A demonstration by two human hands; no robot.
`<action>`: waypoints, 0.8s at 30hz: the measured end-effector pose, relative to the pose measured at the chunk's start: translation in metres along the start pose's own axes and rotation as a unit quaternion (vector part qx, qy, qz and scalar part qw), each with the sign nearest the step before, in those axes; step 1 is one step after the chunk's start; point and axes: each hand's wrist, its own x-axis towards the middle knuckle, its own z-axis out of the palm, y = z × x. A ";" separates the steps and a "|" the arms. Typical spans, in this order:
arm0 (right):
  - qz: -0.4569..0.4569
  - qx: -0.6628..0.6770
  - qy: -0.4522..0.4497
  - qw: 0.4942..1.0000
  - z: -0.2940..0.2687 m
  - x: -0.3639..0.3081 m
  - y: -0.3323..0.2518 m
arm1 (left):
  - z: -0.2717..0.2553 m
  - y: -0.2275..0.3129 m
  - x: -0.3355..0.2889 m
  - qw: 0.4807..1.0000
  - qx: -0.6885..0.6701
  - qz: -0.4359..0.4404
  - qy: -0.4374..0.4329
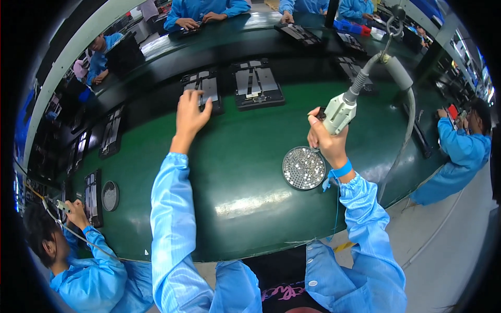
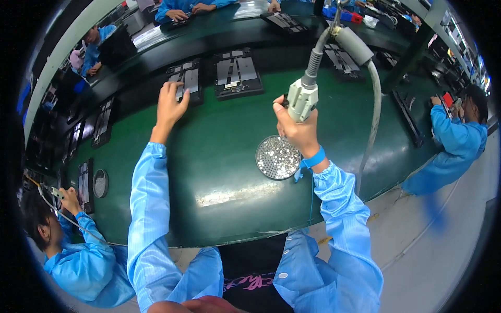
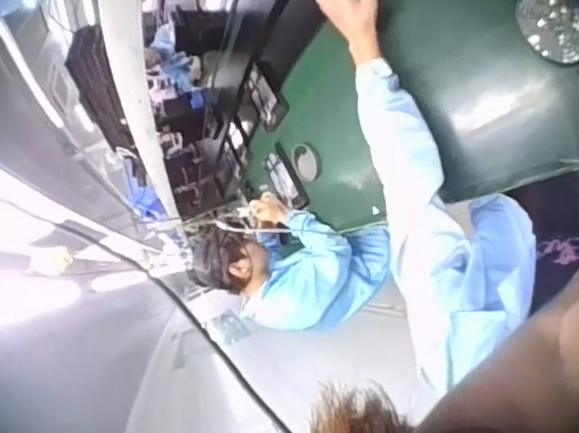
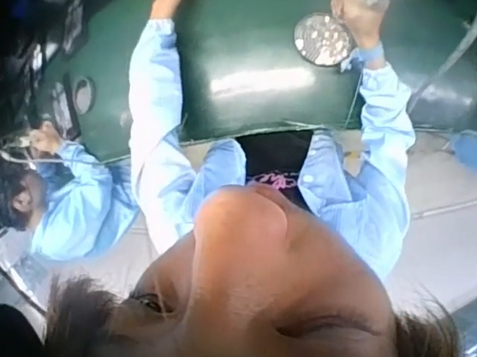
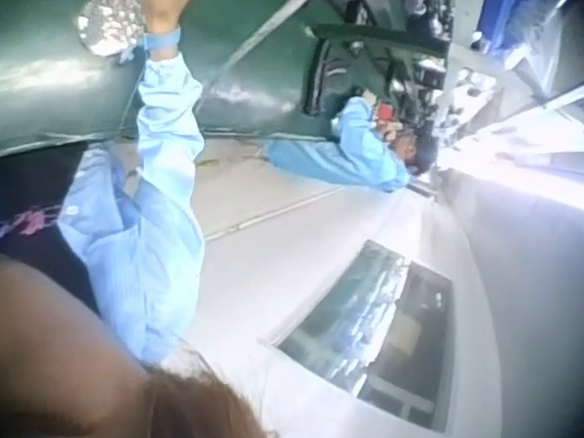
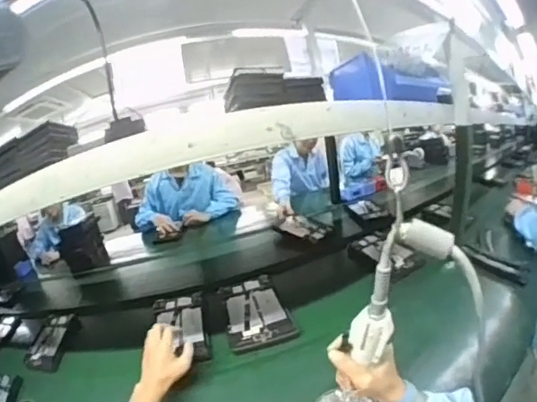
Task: The person takes tablet assemblies from a conveyor line, places metal brackets onto each tablet, fastens them with screws using an electric screwdriver, and returns the assembled tablets to the conveyor line.
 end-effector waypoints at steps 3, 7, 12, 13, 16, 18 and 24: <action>0.023 0.027 -0.022 0.999 0.005 -0.001 -0.002 | 0.032 0.050 0.036 0.963 -0.182 -0.164 -0.112; 0.049 0.021 -0.032 0.998 0.002 -0.007 -0.003 | 0.094 0.062 0.076 0.879 -0.096 -0.393 -0.251; 0.041 -0.011 -0.045 0.998 -0.012 -0.007 0.004 | 0.125 0.060 0.076 0.821 -0.209 -0.436 -0.303; 0.038 0.000 -0.055 0.998 -0.003 -0.008 0.001 | 0.101 0.051 0.074 0.754 -0.311 -0.492 -0.303; 0.044 -0.008 -0.067 0.997 -0.008 -0.008 -0.004 | 0.119 0.048 0.086 0.715 -0.389 -0.519 -0.261; 0.042 -0.010 -0.057 0.997 -0.013 -0.008 -0.003 | 0.112 0.065 0.086 0.688 -0.481 -0.519 -0.163; 0.033 -0.012 -0.054 0.998 -0.011 -0.011 0.000 | 0.027 0.072 0.052 0.698 -0.508 -0.484 -0.139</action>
